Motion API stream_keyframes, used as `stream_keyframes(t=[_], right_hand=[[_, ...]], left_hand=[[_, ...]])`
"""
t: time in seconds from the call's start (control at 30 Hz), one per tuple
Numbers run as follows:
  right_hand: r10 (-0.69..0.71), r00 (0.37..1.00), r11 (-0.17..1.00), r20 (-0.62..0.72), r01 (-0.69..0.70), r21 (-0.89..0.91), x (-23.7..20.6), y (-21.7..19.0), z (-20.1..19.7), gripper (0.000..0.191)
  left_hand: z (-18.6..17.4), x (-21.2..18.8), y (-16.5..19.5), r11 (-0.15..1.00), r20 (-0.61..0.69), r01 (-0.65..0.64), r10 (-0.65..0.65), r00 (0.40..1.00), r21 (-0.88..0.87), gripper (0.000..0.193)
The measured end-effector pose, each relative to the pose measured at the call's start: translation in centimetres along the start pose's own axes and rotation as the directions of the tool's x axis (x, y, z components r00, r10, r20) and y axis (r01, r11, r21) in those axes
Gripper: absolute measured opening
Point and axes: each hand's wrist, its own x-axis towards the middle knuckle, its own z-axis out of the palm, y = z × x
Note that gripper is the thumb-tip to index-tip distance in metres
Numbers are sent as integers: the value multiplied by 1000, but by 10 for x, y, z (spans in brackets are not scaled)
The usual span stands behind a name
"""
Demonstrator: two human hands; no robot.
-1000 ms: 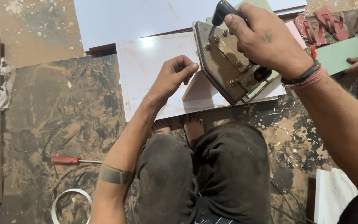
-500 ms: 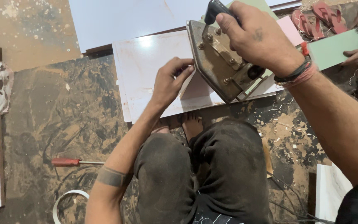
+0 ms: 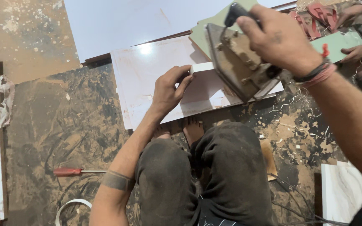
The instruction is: The person sits on the workshop floor and applies white edge banding tape to the edges of laminated boards using a hand-held edge-banding iron. They press the heated iron along the taped edge, then press and align the band by hand, working on one board edge at a time.
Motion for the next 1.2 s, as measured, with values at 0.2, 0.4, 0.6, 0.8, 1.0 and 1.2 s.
stream_keyframes(t=[0.2,0.4,0.6,0.8,1.0,1.2], right_hand=[[29,999,999,-18,-30,-40,2,21,-8,44],[-188,975,982,-118,188,-9,19,-17,22,44],[-255,963,966,-82,258,24,32,-60,51,42],[-320,945,946,-63,316,-68,27,-18,30,42],[-219,976,968,-15,216,-128,6,42,-16,40],[-278,961,951,11,277,-135,9,39,-7,41]], left_hand=[[1,0,1,999,-25,25,-26,999,-40,24],[5,0,-12,987,-5,84,-86,996,-139,25],[8,-2,-23,986,-25,119,-123,992,-115,12],[10,0,-12,999,-75,33,-30,997,39,18],[10,5,1,999,-66,33,-31,997,39,24],[13,4,-10,997,-69,69,-70,995,-26,26]])
